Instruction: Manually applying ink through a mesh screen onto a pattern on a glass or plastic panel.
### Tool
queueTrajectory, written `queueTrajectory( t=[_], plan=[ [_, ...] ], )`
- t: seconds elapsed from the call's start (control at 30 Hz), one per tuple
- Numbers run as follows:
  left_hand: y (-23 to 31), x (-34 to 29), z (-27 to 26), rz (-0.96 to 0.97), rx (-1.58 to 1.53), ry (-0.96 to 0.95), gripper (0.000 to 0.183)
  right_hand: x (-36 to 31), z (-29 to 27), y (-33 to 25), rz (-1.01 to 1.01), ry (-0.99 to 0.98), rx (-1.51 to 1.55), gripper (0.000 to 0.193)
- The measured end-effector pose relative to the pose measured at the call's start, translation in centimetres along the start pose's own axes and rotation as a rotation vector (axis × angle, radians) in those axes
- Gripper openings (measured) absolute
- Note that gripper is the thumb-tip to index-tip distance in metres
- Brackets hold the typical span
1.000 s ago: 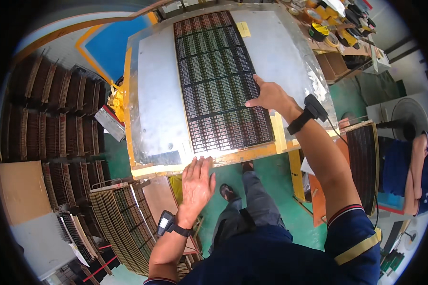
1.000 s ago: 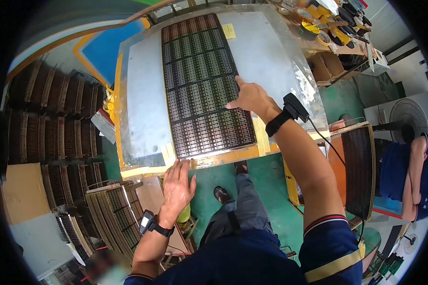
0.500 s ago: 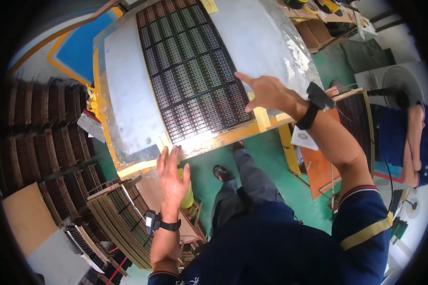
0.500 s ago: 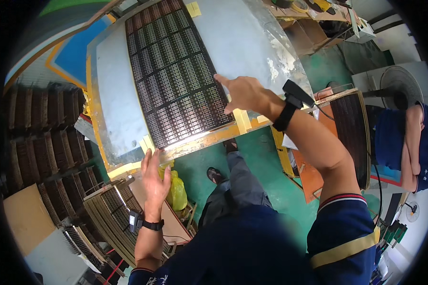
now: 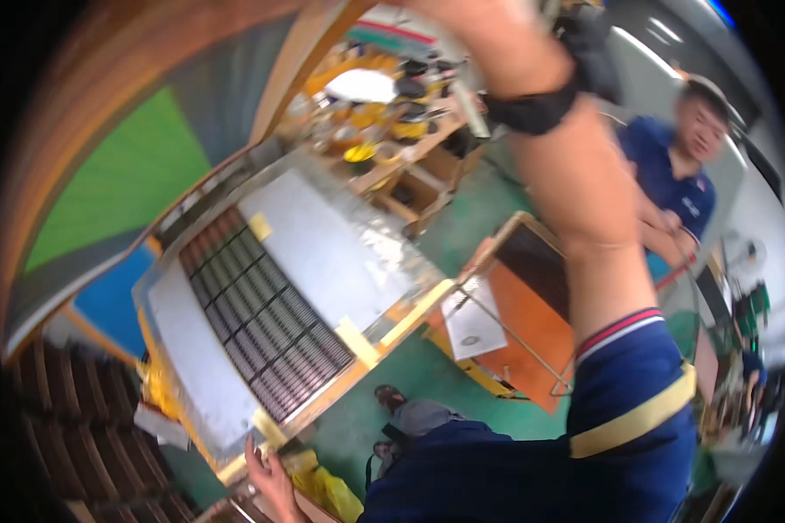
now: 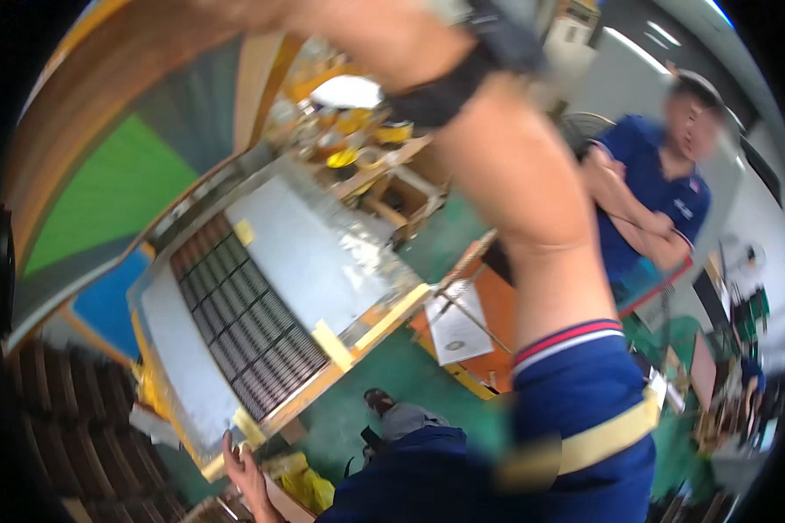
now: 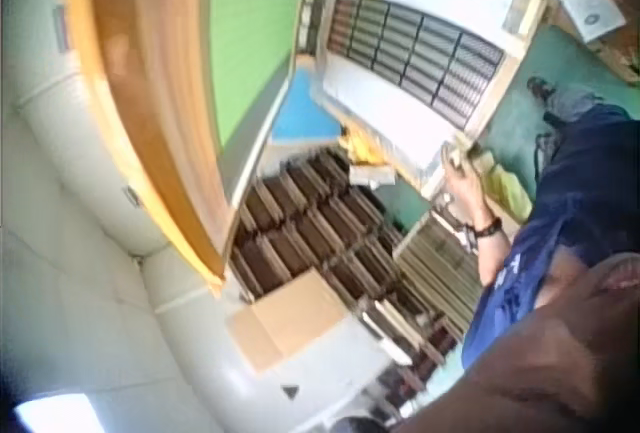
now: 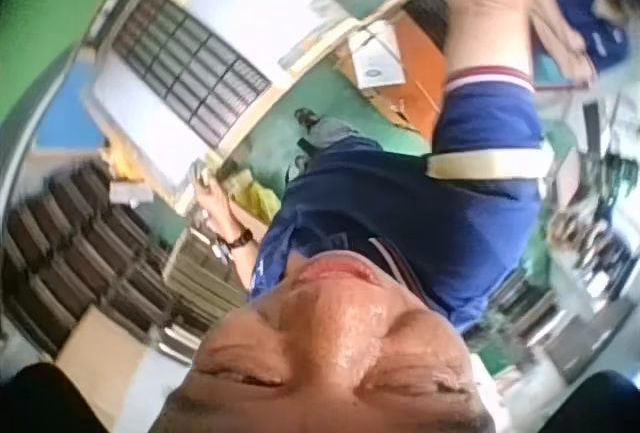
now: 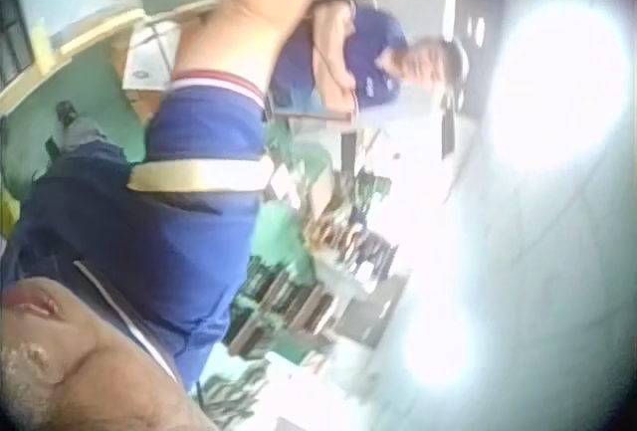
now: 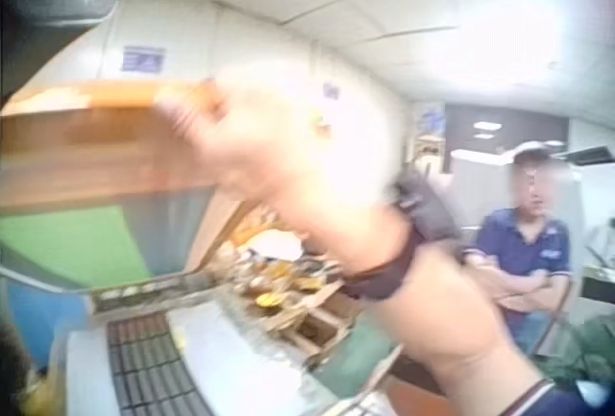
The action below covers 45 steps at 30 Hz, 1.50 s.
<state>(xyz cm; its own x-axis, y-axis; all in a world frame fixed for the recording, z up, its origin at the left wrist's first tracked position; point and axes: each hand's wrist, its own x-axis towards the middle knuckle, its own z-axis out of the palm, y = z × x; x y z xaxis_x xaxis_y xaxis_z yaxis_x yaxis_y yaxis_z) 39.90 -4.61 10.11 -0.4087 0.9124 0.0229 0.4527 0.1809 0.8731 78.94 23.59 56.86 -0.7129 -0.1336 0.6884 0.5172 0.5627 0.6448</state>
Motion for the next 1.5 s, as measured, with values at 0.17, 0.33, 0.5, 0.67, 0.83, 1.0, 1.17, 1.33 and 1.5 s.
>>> queueTrajectory(
  t=[0.17,0.33,0.5,0.67,0.83,1.0,1.17,1.33,1.5],
  plan=[
    [4.1,0.6,-0.4,0.231,-0.262,-0.107,0.048,-6.4,-1.7,-7.3,0.545,-0.007,-0.059,0.045],
    [6.0,-4.4,-7.1,0.304,-0.357,-0.051,0.058,-15.3,-6.4,-20.9,0.831,-0.268,0.219,0.046],
    [1.5,-8.7,-5.7,-0.144,-1.209,-0.097,0.035,-20.2,-3.3,-20.9,1.009,-0.533,0.221,0.038],
    [-5.5,-10.3,-2.7,-0.653,-1.178,0.030,0.028,-22.0,12.7,-21.1,0.895,-0.736,0.485,0.037],
    [-8.2,-10.3,-0.2,-0.848,-0.967,0.117,0.022,-21.1,32.9,-19.7,0.762,-0.973,0.616,0.043],
    [-7.4,-10.6,-1.0,-0.996,-0.922,0.191,0.027,-18.5,49.1,-19.7,0.557,-1.104,0.509,0.059],
    [-5.3,-10.1,-1.4,-1.022,-0.859,0.200,0.034,-18.5,62.7,-20.9,0.359,-0.907,0.357,0.068],
    [-7.2,-10.0,-2.2,-1.165,-0.787,0.084,0.042,-17.7,70.8,-16.6,0.442,-0.825,0.265,0.055],
    [-4.7,-9.0,-2.9,-1.134,-0.696,0.079,0.033,-15.8,67.3,-22.4,0.403,-0.962,0.617,0.039]
  ],
)
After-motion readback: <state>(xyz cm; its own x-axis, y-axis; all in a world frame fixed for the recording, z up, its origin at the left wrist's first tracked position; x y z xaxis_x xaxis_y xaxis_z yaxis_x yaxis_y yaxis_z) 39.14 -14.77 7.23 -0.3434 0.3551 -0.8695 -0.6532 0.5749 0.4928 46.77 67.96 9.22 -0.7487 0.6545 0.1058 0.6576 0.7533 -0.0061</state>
